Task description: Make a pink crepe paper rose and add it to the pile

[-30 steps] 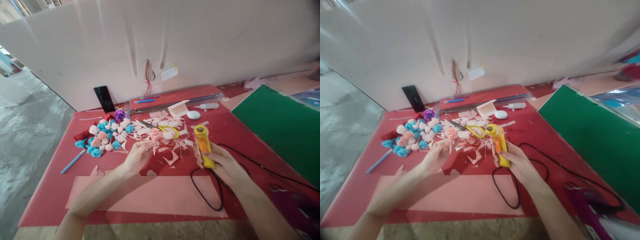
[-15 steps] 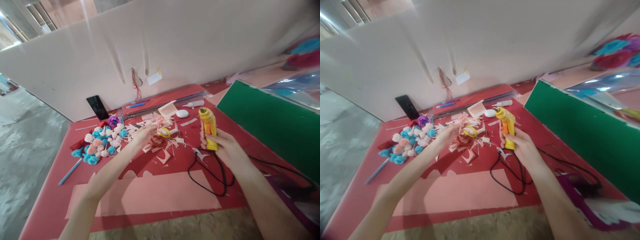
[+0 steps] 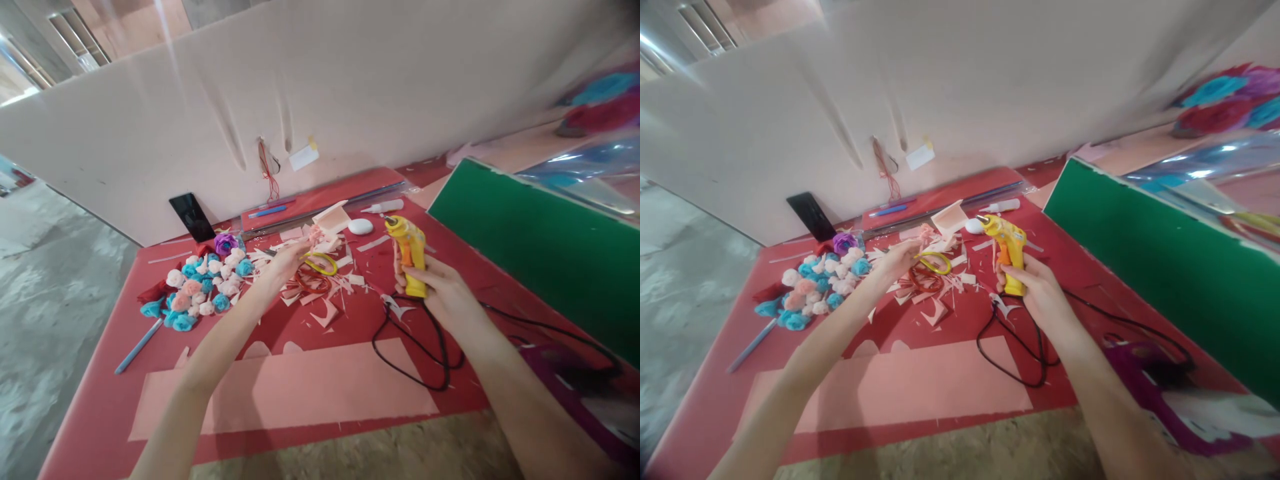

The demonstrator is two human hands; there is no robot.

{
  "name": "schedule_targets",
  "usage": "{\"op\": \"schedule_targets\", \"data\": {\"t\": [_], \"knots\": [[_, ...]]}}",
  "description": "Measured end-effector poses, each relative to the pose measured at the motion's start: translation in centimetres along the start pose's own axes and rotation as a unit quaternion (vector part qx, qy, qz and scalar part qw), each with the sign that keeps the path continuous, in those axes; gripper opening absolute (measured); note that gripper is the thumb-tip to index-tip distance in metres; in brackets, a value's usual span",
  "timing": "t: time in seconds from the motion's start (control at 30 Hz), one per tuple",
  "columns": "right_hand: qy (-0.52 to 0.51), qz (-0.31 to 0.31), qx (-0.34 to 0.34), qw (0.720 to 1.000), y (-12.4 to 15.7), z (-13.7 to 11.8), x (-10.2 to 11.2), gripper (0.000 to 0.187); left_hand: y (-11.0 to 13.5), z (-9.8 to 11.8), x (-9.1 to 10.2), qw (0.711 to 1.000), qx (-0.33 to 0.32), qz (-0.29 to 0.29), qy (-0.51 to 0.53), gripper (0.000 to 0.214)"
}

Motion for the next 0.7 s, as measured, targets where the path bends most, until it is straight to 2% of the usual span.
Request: {"op": "schedule_targets", "data": {"t": [0.1, 0.2, 0.27, 0.37, 0.43, 0.5, 0.57, 0.63, 0.7], "knots": [[0.031, 0.007, 0.002, 0.999, 0.0, 0.3, -0.1, 0.029, 2.3, 0.4, 0.9, 1.000, -0.015, 0.010, 0.015, 0.030], [0.091, 0.023, 0.005, 0.996, 0.1, 0.7, 0.0, 0.034, 5.5, 0.6, 1.8, 0.998, -0.037, 0.014, 0.044, 0.011], [0.147, 0.042, 0.010, 0.988, 0.3, 0.8, 0.1, 0.039, 7.9, 0.9, 2.1, 0.996, -0.056, 0.013, 0.068, 0.012], [0.234, 0.076, 0.036, 0.969, 1.4, -0.2, -0.6, 0.042, 11.2, 1.6, 2.1, 0.993, -0.074, 0.009, 0.091, 0.009], [0.289, 0.090, 0.062, 0.951, 2.6, -1.6, -1.8, 0.041, 12.8, 2.4, 1.8, 0.991, -0.085, 0.001, 0.099, 0.011], [0.394, 0.104, 0.120, 0.906, 4.1, -3.6, -3.7, 0.039, 13.9, 3.2, 1.5, 0.991, -0.096, -0.007, 0.098, 0.013], [0.443, 0.110, 0.130, 0.880, 5.4, -5.0, -5.2, 0.038, 14.6, 3.9, 1.2, 0.990, -0.109, -0.023, 0.092, 0.019], [0.463, 0.102, 0.135, 0.870, 6.3, -5.6, -6.0, 0.040, 15.1, 4.4, 1.0, 0.989, -0.120, -0.035, 0.083, 0.022], [0.452, 0.103, 0.130, 0.877, 6.4, -5.6, -5.2, 0.038, 15.5, 4.5, 1.0, 0.988, -0.123, -0.038, 0.080, 0.020]]}}
Point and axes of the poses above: each hand's wrist, its own y-axis away from the middle knuckle, its own x-axis out of the back of the hand, z = x × y, the point moved 6 cm from there along -y, towards the middle knuckle
